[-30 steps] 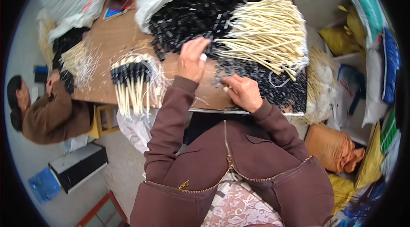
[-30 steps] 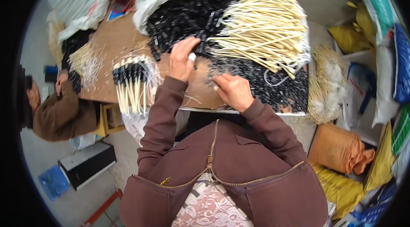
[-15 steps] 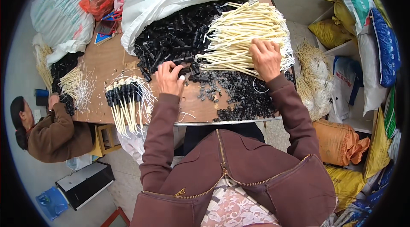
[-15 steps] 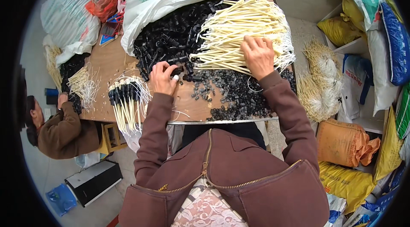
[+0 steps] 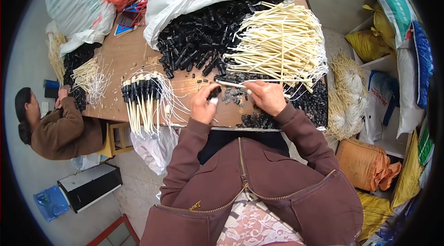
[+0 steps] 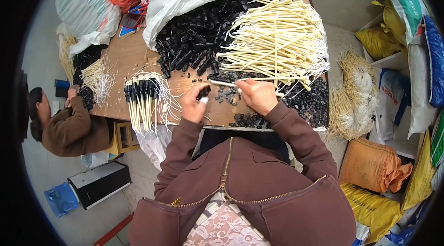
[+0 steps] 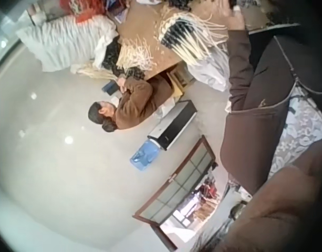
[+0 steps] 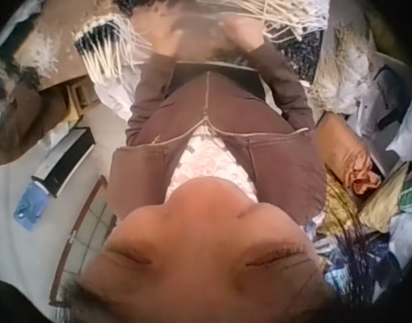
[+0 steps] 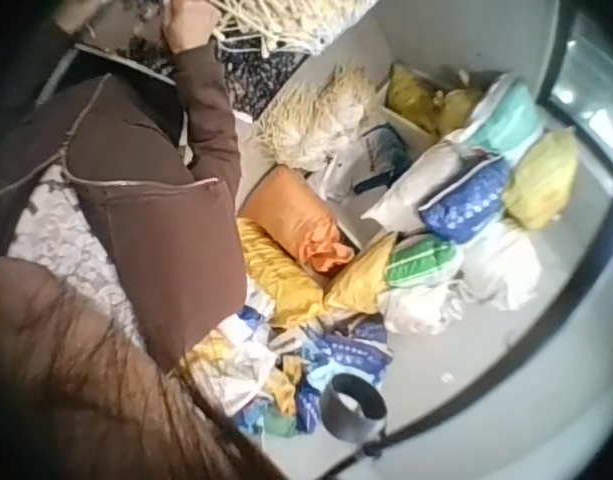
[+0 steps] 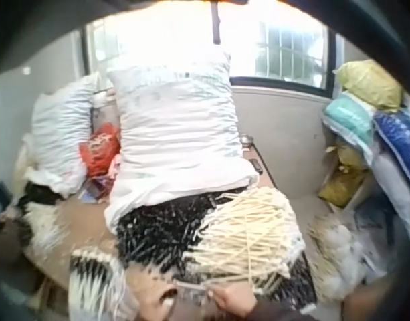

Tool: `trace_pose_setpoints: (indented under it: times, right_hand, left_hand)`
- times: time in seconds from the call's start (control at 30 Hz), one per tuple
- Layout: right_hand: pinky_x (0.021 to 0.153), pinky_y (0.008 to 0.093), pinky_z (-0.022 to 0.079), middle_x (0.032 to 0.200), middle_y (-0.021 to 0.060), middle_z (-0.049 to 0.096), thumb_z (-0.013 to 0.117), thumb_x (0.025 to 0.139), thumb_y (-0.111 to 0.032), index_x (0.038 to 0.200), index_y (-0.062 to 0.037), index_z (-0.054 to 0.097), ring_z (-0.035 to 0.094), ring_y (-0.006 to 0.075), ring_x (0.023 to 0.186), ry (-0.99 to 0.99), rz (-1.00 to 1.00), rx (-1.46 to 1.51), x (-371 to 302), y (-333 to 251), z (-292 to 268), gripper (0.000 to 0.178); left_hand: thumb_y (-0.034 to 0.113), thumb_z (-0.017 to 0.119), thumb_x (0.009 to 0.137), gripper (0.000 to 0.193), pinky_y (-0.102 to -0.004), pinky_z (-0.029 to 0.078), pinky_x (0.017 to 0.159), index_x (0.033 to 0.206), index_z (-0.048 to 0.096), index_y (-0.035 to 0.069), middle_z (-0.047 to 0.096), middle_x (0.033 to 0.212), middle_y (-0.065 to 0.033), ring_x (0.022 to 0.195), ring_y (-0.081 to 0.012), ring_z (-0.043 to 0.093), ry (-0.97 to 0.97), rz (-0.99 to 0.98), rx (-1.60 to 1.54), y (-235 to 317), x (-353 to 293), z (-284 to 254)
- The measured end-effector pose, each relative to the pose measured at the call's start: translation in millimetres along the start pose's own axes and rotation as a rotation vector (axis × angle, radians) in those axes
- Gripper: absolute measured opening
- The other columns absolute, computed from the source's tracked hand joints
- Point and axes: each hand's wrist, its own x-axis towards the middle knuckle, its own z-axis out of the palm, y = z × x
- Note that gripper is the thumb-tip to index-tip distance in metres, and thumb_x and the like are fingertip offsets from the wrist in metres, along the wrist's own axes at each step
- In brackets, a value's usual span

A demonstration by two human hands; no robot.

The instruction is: Assembling small thin sticks into black plastic bases at a manufacturing workbench.

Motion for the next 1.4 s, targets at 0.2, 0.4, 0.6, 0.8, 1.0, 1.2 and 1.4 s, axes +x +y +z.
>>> trace_pose_setpoints:
  times: [0.2,0.4,0.6,0.8,1.0,1.2,1.4]
  right_hand:
    - [0.055,0.0376,0.047,0.074,0.0022,0.06,0.066,0.08,-0.016,0.095,-0.0138,0.067,0.062,0.0242,0.062,0.048,-0.094,0.006,-15,-24,5,0.015]
    - [0.07,0.038,0.04,0.078,0.0068,0.063,0.074,0.076,-0.029,0.085,-0.0088,0.064,0.059,0.0243,0.068,0.419,0.32,-0.326,11,41,-55,0.025]
    - [0.077,0.0343,0.037,0.079,0.0051,0.062,0.066,0.074,-0.007,0.081,-0.0111,0.068,0.06,0.0218,0.081,0.355,-0.002,-0.147,22,54,-30,0.008]
    - [0.087,0.0495,0.039,0.094,0.0123,0.066,0.066,0.079,-0.018,0.112,-0.0075,0.064,0.06,0.0325,0.091,-0.211,-0.111,0.15,2,3,-49,0.035]
    - [0.058,0.0389,0.047,0.085,0.0183,0.065,0.063,0.079,-0.003,0.112,-0.0041,0.066,0.061,0.0331,0.064,-0.424,-0.306,0.257,-3,-16,-47,0.032]
    - [0.059,0.024,0.046,0.077,0.0039,0.063,0.06,0.086,-0.003,0.114,0.0057,0.063,0.055,0.0078,0.065,-0.762,-0.197,0.451,12,-8,-43,0.029]
    - [0.055,0.0242,0.046,0.082,0.0052,0.064,0.057,0.08,0.006,0.116,0.0053,0.062,0.056,0.0091,0.062,-0.79,-0.077,0.506,37,30,-43,0.036]
  left_hand:
    - [-0.005,0.06,0.061,0.038,-0.0379,0.045,0.089,0.097,0.066,0.006,0.064,0.108,-0.0085,0.105,-0.0291,0.058,-0.149,0.536,0.375,29,-2,2]
    - [-0.005,0.063,0.059,0.041,-0.0389,0.045,0.082,0.098,0.064,0.007,0.062,0.102,-0.0062,0.097,-0.0281,0.057,-0.237,0.617,0.277,21,4,19]
    - [-0.006,0.061,0.06,0.042,-0.0413,0.047,0.083,0.1,0.064,0.006,0.062,0.103,-0.0093,0.097,-0.0312,0.058,-0.244,0.551,0.155,16,5,35]
    - [0.001,0.052,0.065,0.041,-0.0435,0.046,0.093,0.104,0.063,0.005,0.06,0.108,-0.0144,0.106,-0.035,0.057,-0.133,0.474,-0.014,-15,-30,36]
    - [-0.003,0.058,0.057,0.041,-0.0426,0.045,0.084,0.097,0.062,0.006,0.058,0.099,-0.0104,0.095,-0.0325,0.054,0.076,0.521,0.071,6,-65,14]
    - [-0.005,0.058,0.062,0.034,-0.0411,0.045,0.081,0.095,0.064,0.004,0.059,0.098,-0.0097,0.093,-0.031,0.055,0.255,0.48,0.092,2,-95,19]
    - [-0.006,0.06,0.062,0.033,-0.0407,0.046,0.084,0.094,0.065,0.003,0.06,0.097,-0.0098,0.096,-0.0305,0.056,0.424,0.389,0.089,-1,-116,8]
